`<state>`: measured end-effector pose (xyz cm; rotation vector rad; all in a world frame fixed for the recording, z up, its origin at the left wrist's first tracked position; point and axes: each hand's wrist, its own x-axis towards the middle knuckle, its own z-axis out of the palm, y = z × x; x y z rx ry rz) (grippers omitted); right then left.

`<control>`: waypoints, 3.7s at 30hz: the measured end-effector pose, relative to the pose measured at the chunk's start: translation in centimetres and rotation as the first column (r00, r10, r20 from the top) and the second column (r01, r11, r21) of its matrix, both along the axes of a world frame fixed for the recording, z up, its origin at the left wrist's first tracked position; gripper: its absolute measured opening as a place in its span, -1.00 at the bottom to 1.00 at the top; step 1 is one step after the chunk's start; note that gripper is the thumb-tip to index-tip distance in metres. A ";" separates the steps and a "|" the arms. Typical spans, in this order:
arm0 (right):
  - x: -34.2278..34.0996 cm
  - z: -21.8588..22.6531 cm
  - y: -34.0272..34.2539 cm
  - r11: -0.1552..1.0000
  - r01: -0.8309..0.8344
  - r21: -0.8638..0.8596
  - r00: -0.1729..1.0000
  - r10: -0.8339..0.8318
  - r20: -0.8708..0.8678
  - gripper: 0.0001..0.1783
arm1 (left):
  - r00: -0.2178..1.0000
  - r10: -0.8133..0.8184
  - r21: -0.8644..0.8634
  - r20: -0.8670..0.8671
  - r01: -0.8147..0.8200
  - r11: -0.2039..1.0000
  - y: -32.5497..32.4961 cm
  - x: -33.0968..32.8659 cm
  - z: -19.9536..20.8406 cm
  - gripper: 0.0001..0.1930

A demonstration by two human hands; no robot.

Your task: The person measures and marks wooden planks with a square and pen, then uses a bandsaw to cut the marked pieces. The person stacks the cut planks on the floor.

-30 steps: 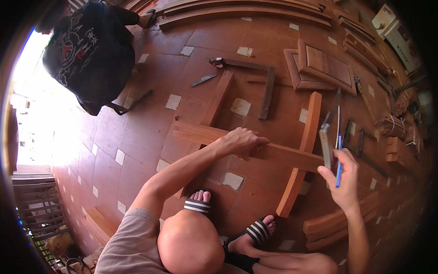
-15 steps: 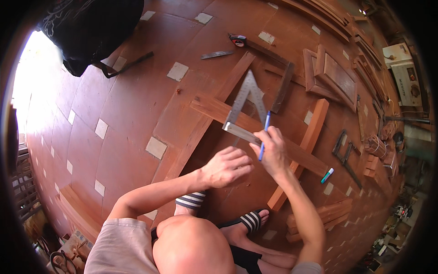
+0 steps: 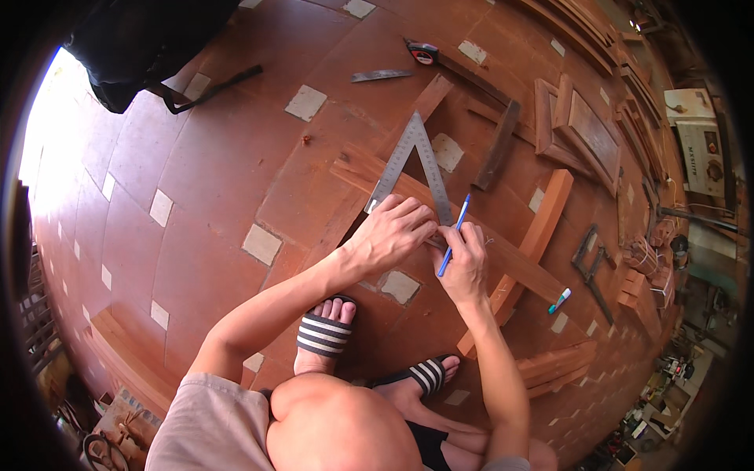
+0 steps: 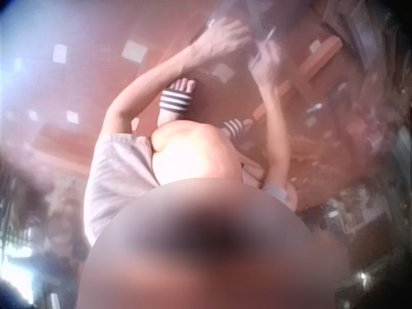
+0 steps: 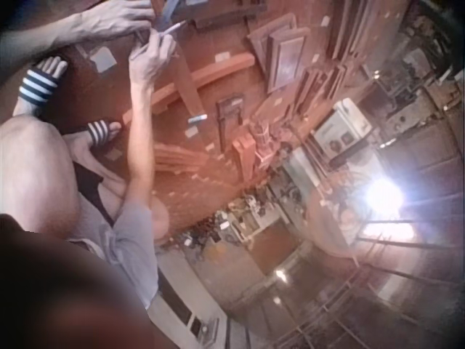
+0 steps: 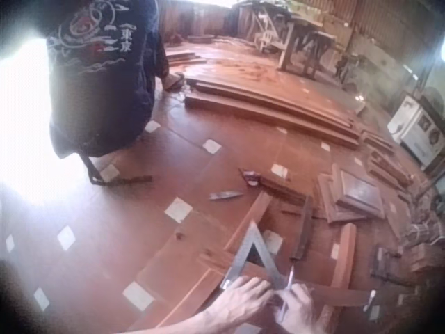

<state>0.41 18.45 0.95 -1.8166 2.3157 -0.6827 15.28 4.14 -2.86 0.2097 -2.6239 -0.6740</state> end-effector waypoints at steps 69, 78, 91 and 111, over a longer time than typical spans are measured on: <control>-1.8 3.6 -17.7 0.819 -0.448 0.357 0.836 0.243 0.492 -0.73 | 0.987 -0.140 0.216 -0.075 0.153 0.964 -1.4 -0.9 -1.3 -0.61; -2.0 3.6 -17.6 0.841 -0.429 0.328 0.832 0.227 0.507 -0.74 | 0.985 -0.131 0.208 -0.111 0.151 0.966 -1.3 -1.0 -1.5 -0.63; -2.8 3.3 -18.2 0.868 -0.431 0.247 0.846 0.294 0.445 -0.79 | 0.988 -0.132 0.192 -0.074 0.144 0.971 -1.4 -1.0 -1.2 -0.63; -14.1 3.9 -8.5 0.790 -0.300 0.535 0.887 0.026 0.460 -0.72 | 0.994 -0.105 0.108 -0.043 0.109 0.988 -1.2 -0.9 -1.5 -0.65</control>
